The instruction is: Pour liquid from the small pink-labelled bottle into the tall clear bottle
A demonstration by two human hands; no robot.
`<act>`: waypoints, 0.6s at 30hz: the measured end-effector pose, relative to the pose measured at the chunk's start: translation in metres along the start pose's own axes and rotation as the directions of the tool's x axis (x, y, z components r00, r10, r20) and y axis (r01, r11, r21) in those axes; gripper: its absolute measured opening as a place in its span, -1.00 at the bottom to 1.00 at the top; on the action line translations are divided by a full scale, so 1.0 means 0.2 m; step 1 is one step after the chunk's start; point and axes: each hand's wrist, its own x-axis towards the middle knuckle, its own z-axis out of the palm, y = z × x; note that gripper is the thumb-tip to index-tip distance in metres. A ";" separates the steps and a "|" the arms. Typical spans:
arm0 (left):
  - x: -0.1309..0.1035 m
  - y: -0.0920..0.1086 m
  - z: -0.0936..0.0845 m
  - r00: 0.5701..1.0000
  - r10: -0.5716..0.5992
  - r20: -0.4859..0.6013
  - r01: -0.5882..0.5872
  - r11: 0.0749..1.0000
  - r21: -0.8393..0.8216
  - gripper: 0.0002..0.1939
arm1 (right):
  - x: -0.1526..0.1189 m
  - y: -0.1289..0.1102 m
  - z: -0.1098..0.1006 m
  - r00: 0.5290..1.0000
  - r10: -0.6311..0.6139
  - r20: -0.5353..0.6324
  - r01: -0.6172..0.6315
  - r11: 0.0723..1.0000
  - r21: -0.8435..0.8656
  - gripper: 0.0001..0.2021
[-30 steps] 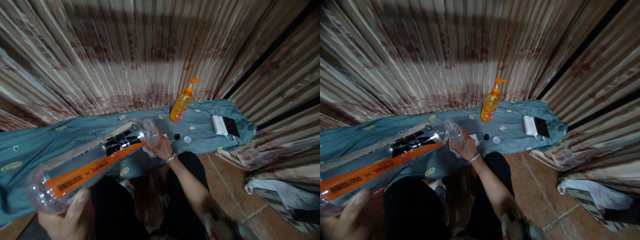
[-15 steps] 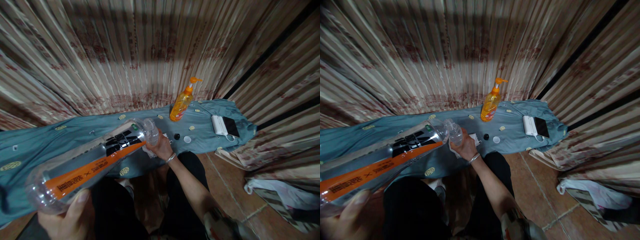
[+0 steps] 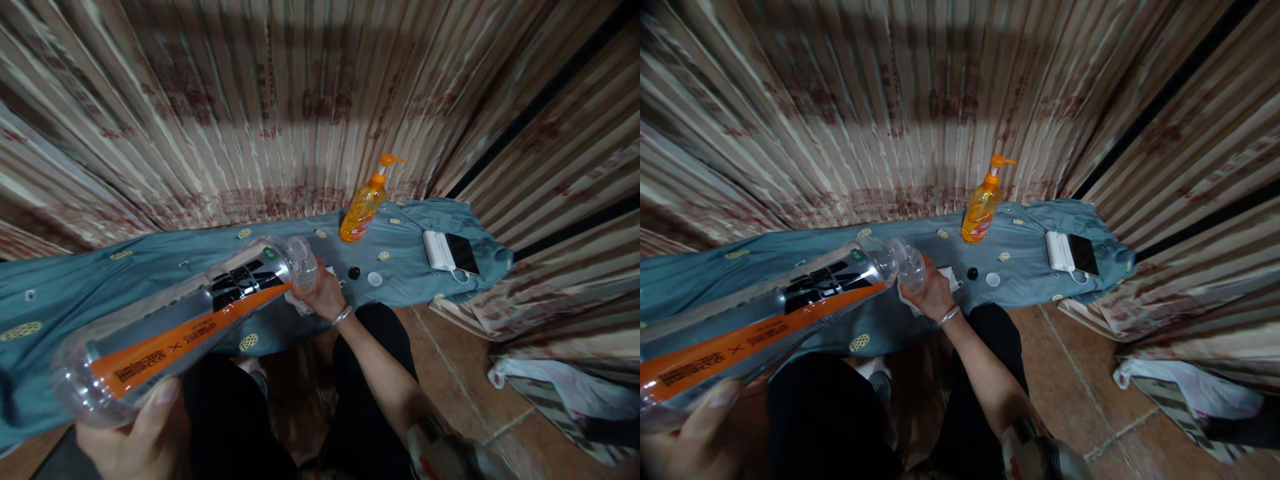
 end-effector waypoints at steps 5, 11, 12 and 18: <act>-0.01 0.01 0.00 0.999 -0.039 -0.024 0.037 0.998 -0.055 -0.40 | 0.00 -0.01 0.00 1.000 0.007 0.004 -0.007 1.000 -0.009 -0.31; 0.00 0.02 0.02 1.000 -0.011 -0.025 0.010 1.000 -0.028 -0.38 | 0.00 -0.01 -0.01 1.000 -0.003 0.012 0.004 1.000 -0.028 -0.31; 0.00 0.03 0.02 1.000 -0.005 -0.023 0.004 1.000 -0.026 -0.39 | 0.00 -0.01 -0.01 1.000 -0.008 0.009 0.008 1.000 -0.030 -0.32; 0.00 0.01 -0.01 1.000 -0.015 -0.022 0.015 1.000 -0.027 -0.40 | 0.00 -0.01 0.00 1.000 -0.016 -0.005 0.016 0.999 -0.033 -0.33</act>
